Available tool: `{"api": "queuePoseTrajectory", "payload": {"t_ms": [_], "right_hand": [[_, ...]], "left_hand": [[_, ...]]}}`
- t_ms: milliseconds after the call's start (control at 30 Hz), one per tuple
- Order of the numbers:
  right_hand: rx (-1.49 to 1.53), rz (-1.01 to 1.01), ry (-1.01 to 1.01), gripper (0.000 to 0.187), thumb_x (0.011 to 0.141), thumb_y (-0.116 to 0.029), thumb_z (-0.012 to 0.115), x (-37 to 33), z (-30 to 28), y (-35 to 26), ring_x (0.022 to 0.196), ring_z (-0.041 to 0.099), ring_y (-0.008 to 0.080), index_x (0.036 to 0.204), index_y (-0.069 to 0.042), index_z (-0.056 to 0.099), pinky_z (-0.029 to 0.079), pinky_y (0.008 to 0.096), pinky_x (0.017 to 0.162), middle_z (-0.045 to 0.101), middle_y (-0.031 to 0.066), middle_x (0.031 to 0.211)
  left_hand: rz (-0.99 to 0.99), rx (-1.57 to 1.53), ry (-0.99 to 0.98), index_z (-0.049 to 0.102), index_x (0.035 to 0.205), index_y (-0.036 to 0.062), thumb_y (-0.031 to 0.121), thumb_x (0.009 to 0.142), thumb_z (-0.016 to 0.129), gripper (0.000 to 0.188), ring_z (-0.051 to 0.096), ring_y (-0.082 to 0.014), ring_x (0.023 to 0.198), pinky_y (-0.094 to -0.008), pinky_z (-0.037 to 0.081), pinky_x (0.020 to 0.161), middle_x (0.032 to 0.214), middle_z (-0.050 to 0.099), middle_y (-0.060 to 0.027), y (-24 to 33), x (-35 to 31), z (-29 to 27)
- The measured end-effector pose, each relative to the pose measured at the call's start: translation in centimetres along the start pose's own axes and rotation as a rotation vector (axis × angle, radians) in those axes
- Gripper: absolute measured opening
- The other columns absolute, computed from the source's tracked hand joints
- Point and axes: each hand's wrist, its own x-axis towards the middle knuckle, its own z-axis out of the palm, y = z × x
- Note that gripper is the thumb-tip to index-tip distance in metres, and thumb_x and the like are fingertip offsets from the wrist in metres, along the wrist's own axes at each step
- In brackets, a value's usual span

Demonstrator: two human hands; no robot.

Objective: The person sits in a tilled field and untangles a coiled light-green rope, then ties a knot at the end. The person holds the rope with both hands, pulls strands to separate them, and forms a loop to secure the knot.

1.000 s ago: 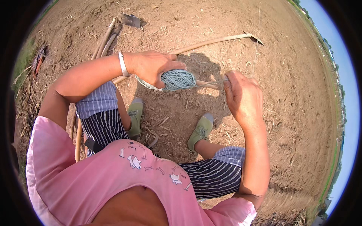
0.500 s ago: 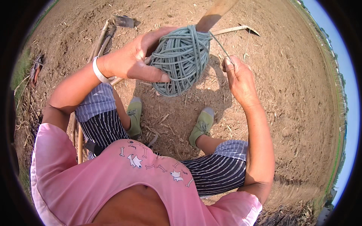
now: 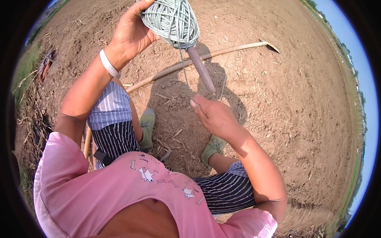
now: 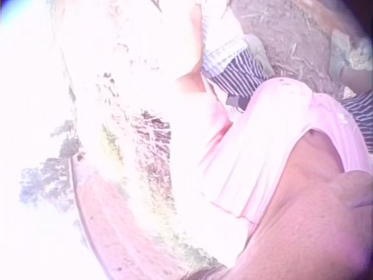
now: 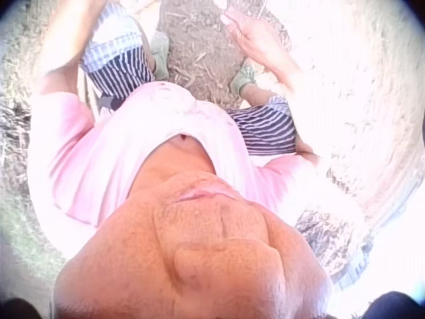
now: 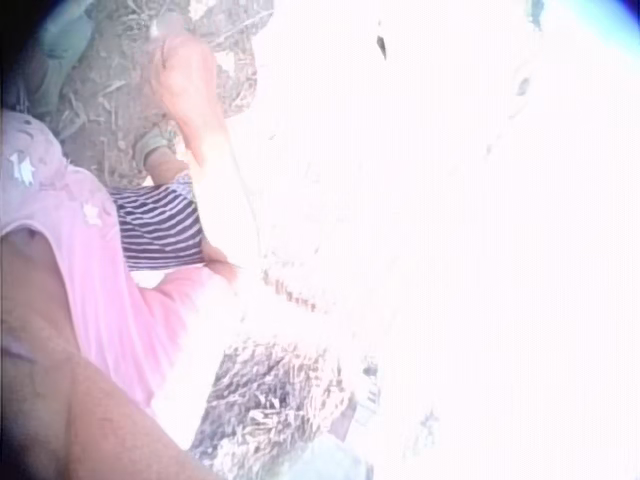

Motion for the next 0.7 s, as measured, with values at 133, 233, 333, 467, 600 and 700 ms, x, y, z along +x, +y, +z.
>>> {"api": "queuePoseTrajectory", "payload": {"t_ms": [133, 233, 333, 467, 600, 700], "right_hand": [[-0.186, 0.195, 0.135, 0.028, 0.101, -0.033, 0.047, -0.3, -1.8, 7.0, 0.079, 0.061, 0.0441, 0.105, -0.008, 0.057, 0.048, 0.0493, 0.068, 0.064, 0.0217, 0.082], [-0.305, 0.369, 0.248, 0.026, 0.099, -0.032, 0.050, -1.9, -4.8, 7.4, 0.079, 0.062, 0.0429, 0.103, -0.008, 0.058, 0.048, 0.0482, 0.069, 0.065, 0.0199, 0.082], [-0.346, 0.323, 0.334, 0.023, 0.098, -0.030, 0.053, -3.4, -6.5, 5.2, 0.079, 0.062, 0.0415, 0.100, -0.008, 0.059, 0.048, 0.0474, 0.068, 0.065, 0.0178, 0.081], [-0.479, 0.037, 0.404, 0.019, 0.097, -0.027, 0.056, -2.8, -6.7, 0.3, 0.077, 0.061, 0.0406, 0.096, -0.008, 0.060, 0.048, 0.0470, 0.067, 0.064, 0.0169, 0.078], [-0.119, 0.286, 0.375, 0.022, 0.099, -0.028, 0.052, -3.0, -7.2, 2.1, 0.075, 0.060, 0.0371, 0.094, -0.008, 0.058, 0.048, 0.0426, 0.069, 0.062, 0.0165, 0.079], [0.078, 0.189, 0.325, 0.033, 0.102, -0.034, 0.050, -3.5, -6.6, 4.5, 0.075, 0.054, 0.0146, 0.094, -0.003, 0.057, 0.046, 0.0320, 0.071, 0.058, 0.0080, 0.079]], "left_hand": [[-0.192, 0.211, -0.027, 0.054, 0.128, 0.0009, 0.026, 0.091, 0.064, 0.045, 0.068, -0.0200, 0.102, -0.0352, 0.056, 0.092, 0.115, 0.067, -0.0116, -1.0, -1.3, 0.2], [-0.276, 0.757, -0.142, 0.034, 0.147, 0.0045, 0.033, 0.080, 0.074, 0.083, 0.059, -0.0213, 0.115, -0.0373, 0.048, 0.100, 0.128, 0.058, -0.0147, -2.7, -2.0, 0.0], [-0.312, 1.421, -0.520, 0.039, 0.143, 0.0038, 0.027, 0.071, 0.074, 0.083, 0.055, -0.0327, 0.116, -0.0393, 0.045, 0.100, 0.122, 0.057, -0.0208, -4.1, -1.4, -0.8], [-0.492, 1.626, -0.756, 0.044, 0.139, 0.0092, 0.026, 0.065, 0.076, 0.082, 0.054, -0.0354, 0.112, -0.0419, 0.045, 0.097, 0.118, 0.054, -0.0179, -6.2, -2.1, -0.6], [-0.232, 1.446, -0.990, 0.044, 0.139, 0.0100, 0.021, 0.065, 0.076, 0.082, 0.052, -0.0346, 0.112, -0.0431, 0.044, 0.096, 0.116, 0.052, -0.0170, -7.9, -3.5, 2.2], [-0.153, 1.158, -0.931, 0.044, 0.140, 0.0096, 0.017, 0.065, 0.076, 0.081, 0.052, -0.0345, 0.112, -0.0420, 0.043, 0.097, 0.119, 0.051, -0.0168, -6.8, -3.5, 4.9]]}}
